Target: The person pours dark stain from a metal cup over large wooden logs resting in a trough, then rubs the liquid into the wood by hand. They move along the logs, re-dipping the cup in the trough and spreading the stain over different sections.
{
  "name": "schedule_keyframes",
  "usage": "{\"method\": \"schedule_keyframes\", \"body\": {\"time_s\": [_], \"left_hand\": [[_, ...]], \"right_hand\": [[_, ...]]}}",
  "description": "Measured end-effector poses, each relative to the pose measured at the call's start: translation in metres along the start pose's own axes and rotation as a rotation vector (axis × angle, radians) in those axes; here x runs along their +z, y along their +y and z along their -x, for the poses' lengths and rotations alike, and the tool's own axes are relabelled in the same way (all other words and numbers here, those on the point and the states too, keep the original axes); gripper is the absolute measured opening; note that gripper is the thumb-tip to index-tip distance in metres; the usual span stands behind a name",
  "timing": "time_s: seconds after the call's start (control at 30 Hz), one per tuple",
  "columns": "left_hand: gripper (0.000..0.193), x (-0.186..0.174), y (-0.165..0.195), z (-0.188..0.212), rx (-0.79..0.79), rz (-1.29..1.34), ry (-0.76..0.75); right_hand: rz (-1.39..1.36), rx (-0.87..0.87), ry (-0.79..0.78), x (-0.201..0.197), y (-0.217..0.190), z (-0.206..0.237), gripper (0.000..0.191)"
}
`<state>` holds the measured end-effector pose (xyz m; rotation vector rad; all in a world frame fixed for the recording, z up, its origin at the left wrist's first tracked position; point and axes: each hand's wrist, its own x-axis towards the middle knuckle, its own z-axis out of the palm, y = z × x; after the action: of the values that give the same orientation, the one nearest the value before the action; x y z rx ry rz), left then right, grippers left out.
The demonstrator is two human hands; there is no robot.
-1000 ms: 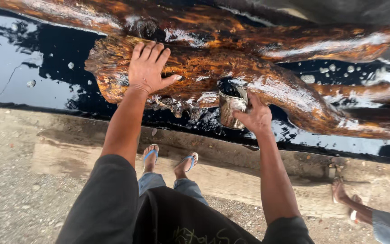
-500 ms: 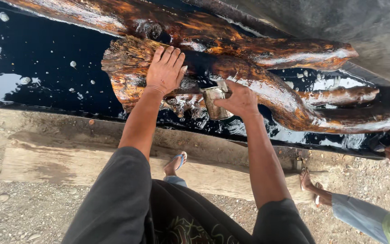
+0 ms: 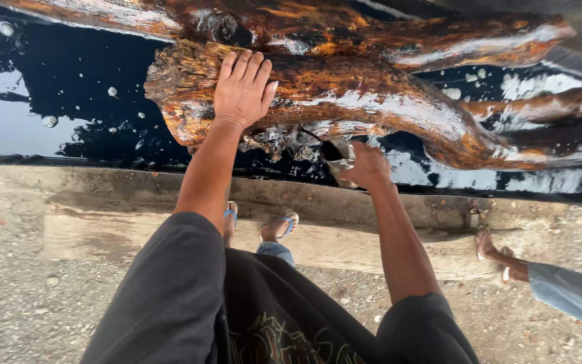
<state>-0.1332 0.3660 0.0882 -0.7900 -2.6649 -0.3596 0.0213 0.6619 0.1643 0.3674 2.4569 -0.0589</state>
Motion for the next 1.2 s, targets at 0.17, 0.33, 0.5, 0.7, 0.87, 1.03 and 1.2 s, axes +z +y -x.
{"method": "schedule_keyframes", "body": {"time_s": [0.17, 0.33, 0.5, 0.7, 0.87, 1.03, 1.2], "left_hand": [[0.042, -0.010, -0.008, 0.004, 0.014, -0.023, 0.051], [0.037, -0.022, -0.016, 0.010, 0.038, -0.061, 0.032], [0.035, -0.035, -0.020, 0.016, 0.064, -0.051, 0.026], [0.036, -0.040, -0.023, 0.016, 0.074, -0.118, 0.008], [0.036, -0.034, -0.025, 0.019, 0.096, -0.165, 0.020], [0.035, -0.027, -0.022, 0.016, 0.071, -0.137, 0.018], [0.038, -0.016, -0.016, 0.011, 0.044, -0.085, 0.024]], "right_hand": [[0.064, 0.062, -0.015, 0.045, 0.061, -0.017, 0.092], [0.192, 0.059, 0.035, 0.075, 0.098, -0.034, 0.091], [0.246, 0.081, 0.080, 0.098, 0.099, -0.059, 0.093], [0.319, -0.030, 0.183, 0.113, 0.078, -0.076, 0.080], [0.202, -0.212, 0.194, 0.114, 0.060, -0.074, 0.080], [-0.242, -0.214, 0.269, 0.106, 0.065, -0.047, 0.089], [-0.328, -0.199, 0.305, 0.077, 0.058, -0.011, 0.101]]}}
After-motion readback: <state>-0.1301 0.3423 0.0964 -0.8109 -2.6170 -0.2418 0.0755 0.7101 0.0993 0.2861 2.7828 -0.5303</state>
